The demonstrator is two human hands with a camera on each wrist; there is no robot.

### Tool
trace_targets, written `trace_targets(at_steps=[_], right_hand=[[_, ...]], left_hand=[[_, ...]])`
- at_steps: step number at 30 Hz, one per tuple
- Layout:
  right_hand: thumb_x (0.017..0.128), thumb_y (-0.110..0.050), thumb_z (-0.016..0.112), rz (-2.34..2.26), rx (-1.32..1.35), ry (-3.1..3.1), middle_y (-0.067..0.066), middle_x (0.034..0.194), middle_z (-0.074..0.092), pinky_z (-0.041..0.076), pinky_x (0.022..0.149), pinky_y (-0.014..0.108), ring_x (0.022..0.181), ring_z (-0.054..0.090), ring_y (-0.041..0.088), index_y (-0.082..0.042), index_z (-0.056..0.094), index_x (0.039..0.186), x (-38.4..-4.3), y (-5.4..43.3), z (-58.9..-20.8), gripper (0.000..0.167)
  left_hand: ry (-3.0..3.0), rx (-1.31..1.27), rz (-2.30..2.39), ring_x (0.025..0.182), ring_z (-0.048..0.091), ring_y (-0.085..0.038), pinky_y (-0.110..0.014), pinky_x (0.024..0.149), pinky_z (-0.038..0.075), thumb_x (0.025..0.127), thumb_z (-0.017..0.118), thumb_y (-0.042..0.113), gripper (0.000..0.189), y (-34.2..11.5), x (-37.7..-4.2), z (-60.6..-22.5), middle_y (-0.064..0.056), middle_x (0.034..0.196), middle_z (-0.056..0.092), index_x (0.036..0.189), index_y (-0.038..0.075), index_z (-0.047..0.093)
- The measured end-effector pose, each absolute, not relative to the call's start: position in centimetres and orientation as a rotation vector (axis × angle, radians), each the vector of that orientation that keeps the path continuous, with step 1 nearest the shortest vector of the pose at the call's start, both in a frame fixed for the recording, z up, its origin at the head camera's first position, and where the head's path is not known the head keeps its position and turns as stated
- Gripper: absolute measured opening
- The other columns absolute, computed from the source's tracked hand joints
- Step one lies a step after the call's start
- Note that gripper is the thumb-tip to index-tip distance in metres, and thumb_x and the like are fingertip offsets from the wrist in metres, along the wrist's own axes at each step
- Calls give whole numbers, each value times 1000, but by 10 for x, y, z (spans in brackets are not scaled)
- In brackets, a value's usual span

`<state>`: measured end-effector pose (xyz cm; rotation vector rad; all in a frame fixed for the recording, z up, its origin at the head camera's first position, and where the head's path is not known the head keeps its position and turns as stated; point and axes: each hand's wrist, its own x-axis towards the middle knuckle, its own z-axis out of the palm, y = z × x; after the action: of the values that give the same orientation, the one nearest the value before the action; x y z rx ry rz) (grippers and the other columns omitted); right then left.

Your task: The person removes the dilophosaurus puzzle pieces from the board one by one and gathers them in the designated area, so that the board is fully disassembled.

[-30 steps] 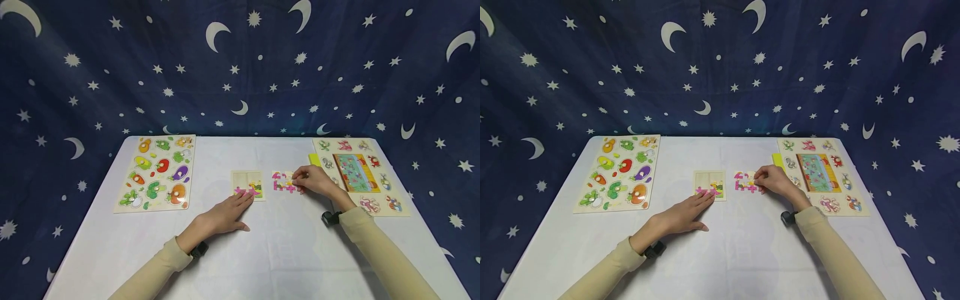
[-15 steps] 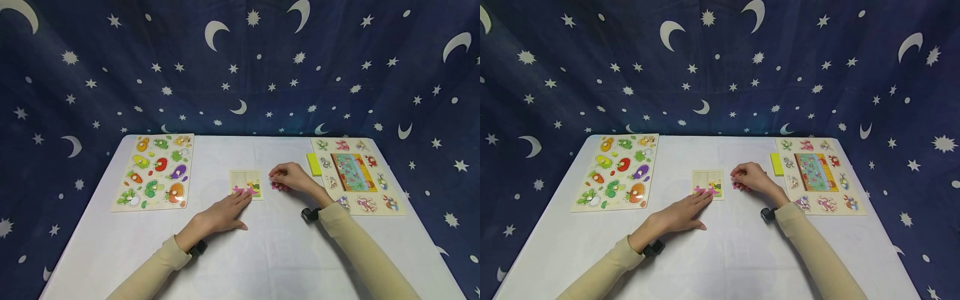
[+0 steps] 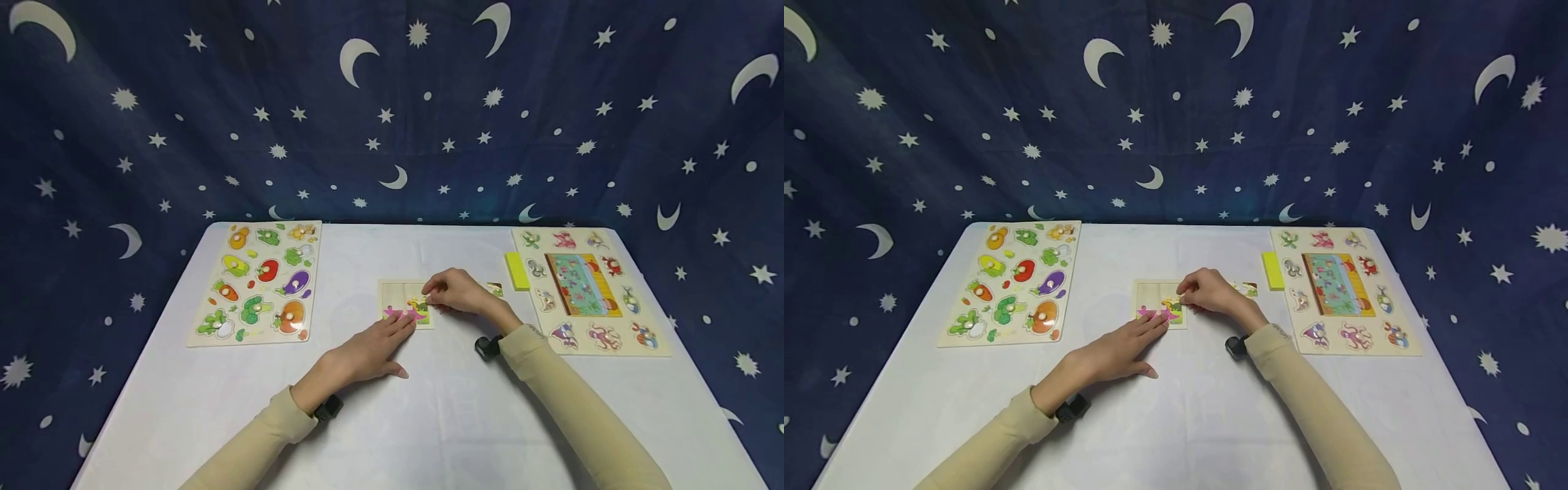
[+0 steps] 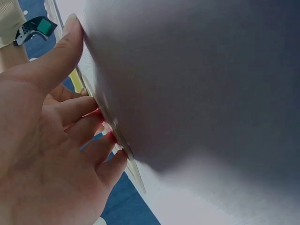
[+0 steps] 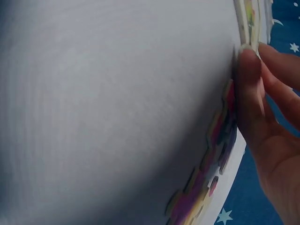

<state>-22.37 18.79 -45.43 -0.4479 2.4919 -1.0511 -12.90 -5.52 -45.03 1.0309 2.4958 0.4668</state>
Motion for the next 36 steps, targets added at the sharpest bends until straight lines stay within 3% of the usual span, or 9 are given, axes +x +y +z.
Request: trace_targets(at_steps=[6,21,36], right_hand=[[90,-8,76,-1017,-445,2506,3,73,69,49,54,24,59,60,11,-3,77,100,-223,183,-454,12],[89,-7,77,-1081,-417,2453,6,76,66,52,56,26,61,61,14,-2,70,94,-223,181,-451,10],[93,-12,75,-1162,-413,2459,6,83,69,53,61,28,69,64,17,-3,70,100,-221,198,-445,12]], left_hand=[[2505,1046,451,158,20,-34,-49,125,28,94,74,40,89,-55,-128,-450,-13,170,25,161,3,30],[2485,1023,447,159,17,-32,-48,127,24,93,74,40,90,-54,-130,-449,-11,171,23,162,4,28],[2492,1021,445,159,19,-33,-48,127,25,92,75,41,91,-53,-129,-447,-13,170,25,162,4,29]])
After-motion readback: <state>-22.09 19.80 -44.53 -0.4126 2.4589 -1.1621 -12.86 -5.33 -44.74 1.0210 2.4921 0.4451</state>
